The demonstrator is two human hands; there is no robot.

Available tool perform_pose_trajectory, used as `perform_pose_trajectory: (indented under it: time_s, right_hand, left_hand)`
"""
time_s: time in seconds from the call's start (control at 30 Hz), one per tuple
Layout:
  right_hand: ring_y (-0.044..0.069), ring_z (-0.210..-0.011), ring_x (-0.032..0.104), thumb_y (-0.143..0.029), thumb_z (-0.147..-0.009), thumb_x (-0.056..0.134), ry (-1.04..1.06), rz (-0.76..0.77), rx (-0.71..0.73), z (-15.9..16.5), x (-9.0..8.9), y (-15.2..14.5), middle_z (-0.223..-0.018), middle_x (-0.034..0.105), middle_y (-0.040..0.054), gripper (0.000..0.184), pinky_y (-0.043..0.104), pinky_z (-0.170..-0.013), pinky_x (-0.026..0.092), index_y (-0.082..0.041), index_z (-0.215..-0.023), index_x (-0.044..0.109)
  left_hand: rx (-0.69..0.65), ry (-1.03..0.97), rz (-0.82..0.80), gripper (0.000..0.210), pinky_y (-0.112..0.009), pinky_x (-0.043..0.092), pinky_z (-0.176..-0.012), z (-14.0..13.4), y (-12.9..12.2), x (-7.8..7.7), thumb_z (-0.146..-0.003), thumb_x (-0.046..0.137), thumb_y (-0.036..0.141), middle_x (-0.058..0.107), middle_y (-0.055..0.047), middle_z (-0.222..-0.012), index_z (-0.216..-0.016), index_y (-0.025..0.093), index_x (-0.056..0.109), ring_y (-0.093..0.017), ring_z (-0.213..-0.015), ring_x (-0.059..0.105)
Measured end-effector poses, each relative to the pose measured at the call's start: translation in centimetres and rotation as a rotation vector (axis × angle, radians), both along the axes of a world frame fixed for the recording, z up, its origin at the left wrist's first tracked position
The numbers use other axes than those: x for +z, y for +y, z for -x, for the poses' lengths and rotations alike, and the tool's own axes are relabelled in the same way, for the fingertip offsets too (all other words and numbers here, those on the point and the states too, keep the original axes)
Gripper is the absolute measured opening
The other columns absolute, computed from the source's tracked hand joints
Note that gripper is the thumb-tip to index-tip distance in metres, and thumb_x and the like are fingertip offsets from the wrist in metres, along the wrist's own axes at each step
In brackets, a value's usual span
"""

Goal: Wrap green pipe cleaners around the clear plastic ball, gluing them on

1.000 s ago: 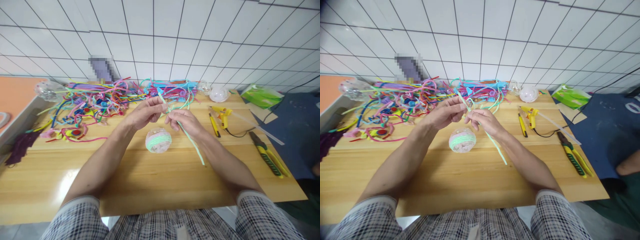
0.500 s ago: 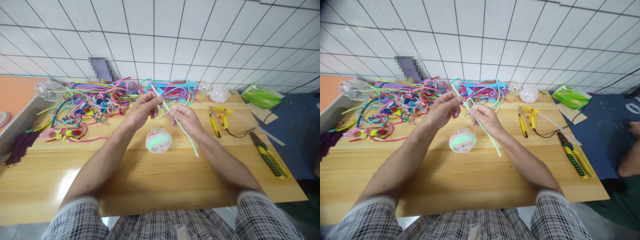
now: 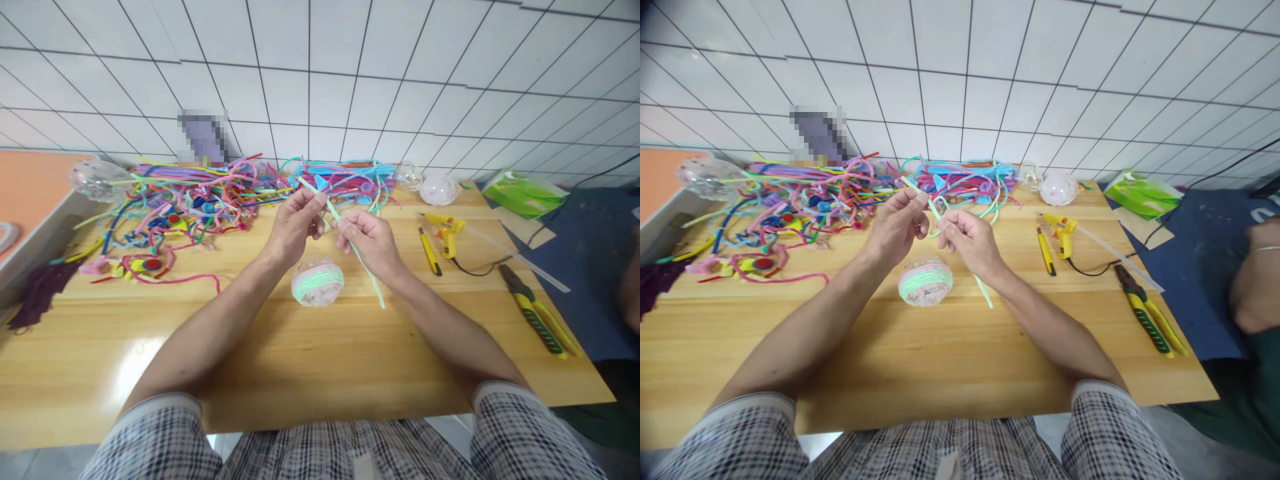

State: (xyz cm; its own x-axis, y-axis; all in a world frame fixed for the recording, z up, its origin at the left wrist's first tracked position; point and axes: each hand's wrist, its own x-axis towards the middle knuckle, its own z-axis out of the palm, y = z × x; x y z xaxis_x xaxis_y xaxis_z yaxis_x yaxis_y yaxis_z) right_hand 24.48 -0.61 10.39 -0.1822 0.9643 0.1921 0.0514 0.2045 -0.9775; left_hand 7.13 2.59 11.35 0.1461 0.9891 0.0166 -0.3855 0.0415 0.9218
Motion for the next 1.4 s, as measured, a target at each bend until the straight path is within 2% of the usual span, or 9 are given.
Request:
perform_pose_trajectory:
  time_s: [0.2,0.43,0.53,0.67,0.83,0.93,1.1,1.23,1.4]
  right_hand:
    - [0.013,-0.057,0.057,-0.065,-0.09,0.083,0.043,0.066,0.009,-0.3,0.4,0.2,-0.065,0.07,-0.0028,0.044,0.028,-0.059,0.051,-0.022,-0.091,0.075]
    - [0.011,-0.053,0.053,-0.055,-0.087,0.082,0.063,0.152,0.069,-0.5,0.8,0.5,-0.058,0.064,-0.0045,0.035,0.027,-0.057,0.048,-0.021,-0.083,0.074]
    - [0.011,-0.051,0.051,-0.056,-0.086,0.083,0.072,0.183,0.081,-0.6,0.7,0.7,-0.056,0.063,-0.005,0.036,0.028,-0.056,0.047,-0.021,-0.085,0.075]
    - [0.012,-0.054,0.052,-0.06,-0.085,0.085,0.092,0.158,0.051,-0.5,0.7,0.6,-0.059,0.063,-0.0044,0.04,0.028,-0.057,0.047,-0.021,-0.085,0.074]
    - [0.011,-0.054,0.052,-0.06,-0.085,0.086,0.116,0.125,0.036,-0.1,0.9,0.3,-0.06,0.064,-0.0043,0.04,0.028,-0.057,0.048,-0.022,-0.083,0.072]
    - [0.011,-0.053,0.051,-0.059,-0.084,0.084,0.124,0.135,0.039,-0.1,0.9,0.3,-0.058,0.063,-0.0047,0.04,0.027,-0.055,0.046,-0.023,-0.079,0.07]
    - [0.011,-0.051,0.053,-0.055,-0.083,0.085,0.105,0.13,-0.011,0.1,1.0,0.3,-0.057,0.065,-0.0041,0.037,0.027,-0.054,0.046,-0.022,-0.074,0.07]
    - [0.011,-0.052,0.054,-0.044,-0.086,0.077,0.035,0.093,-0.046,0.1,0.7,0.1,-0.057,0.066,-0.0043,0.024,0.027,-0.055,0.048,-0.022,-0.077,0.072]
    - [0.011,-0.053,0.057,-0.045,-0.089,0.073,-0.018,0.04,-0.076,0.0,0.1,0.1,-0.059,0.067,-0.0045,0.023,0.027,-0.056,0.048,-0.022,-0.084,0.072]
  left_hand:
    - [-0.153,0.013,0.013,0.039,-0.018,0.043,-0.045,0.7,0.3,0.1,-0.076,0.098,0.04,0.07,0.005,-0.073,-0.092,0.02,0.068,-0.007,-0.05,0.06]
    - [-0.298,-0.018,-0.046,0.054,-0.018,0.05,-0.048,1.0,0.6,0.2,-0.068,0.107,0.051,0.074,0.002,-0.081,-0.098,0.017,0.078,-0.007,-0.054,0.064]
    - [-0.274,-0.015,-0.07,0.058,-0.017,0.049,-0.047,1.0,0.8,0.0,-0.061,0.112,0.053,0.075,0.002,-0.078,-0.09,0.016,0.079,-0.006,-0.052,0.062]
    - [-0.17,-0.008,-0.071,0.059,-0.018,0.048,-0.044,0.6,1.1,-0.5,-0.054,0.114,0.055,0.076,0.001,-0.073,-0.078,0.015,0.077,-0.006,-0.048,0.06]
    - [-0.051,-0.004,-0.071,0.053,-0.017,0.042,-0.043,-0.1,0.9,-1.3,-0.06,0.111,0.053,0.075,0.001,-0.068,-0.073,0.015,0.076,-0.004,-0.045,0.055]
    - [-0.098,-0.032,-0.06,0.057,-0.016,0.042,-0.043,-0.1,0.8,-1.4,-0.059,0.111,0.058,0.073,0.003,-0.066,-0.074,0.017,0.075,-0.004,-0.045,0.055]
    - [-0.204,-0.042,-0.029,0.057,-0.017,0.047,-0.045,0.7,1.0,-0.7,-0.068,0.105,0.062,0.076,0.001,-0.082,-0.086,0.017,0.075,-0.005,-0.05,0.061]
    - [-0.166,0.029,-0.03,0.05,-0.018,0.045,-0.045,1.1,1.1,-0.2,-0.076,0.1,0.057,0.07,0.003,-0.078,-0.083,0.018,0.07,-0.005,-0.05,0.06]
    - [-0.14,0.106,-0.02,0.053,-0.018,0.047,-0.044,1.5,1.2,-0.1,-0.072,0.102,0.056,0.075,0.001,-0.079,-0.079,0.018,0.067,-0.007,-0.053,0.064]
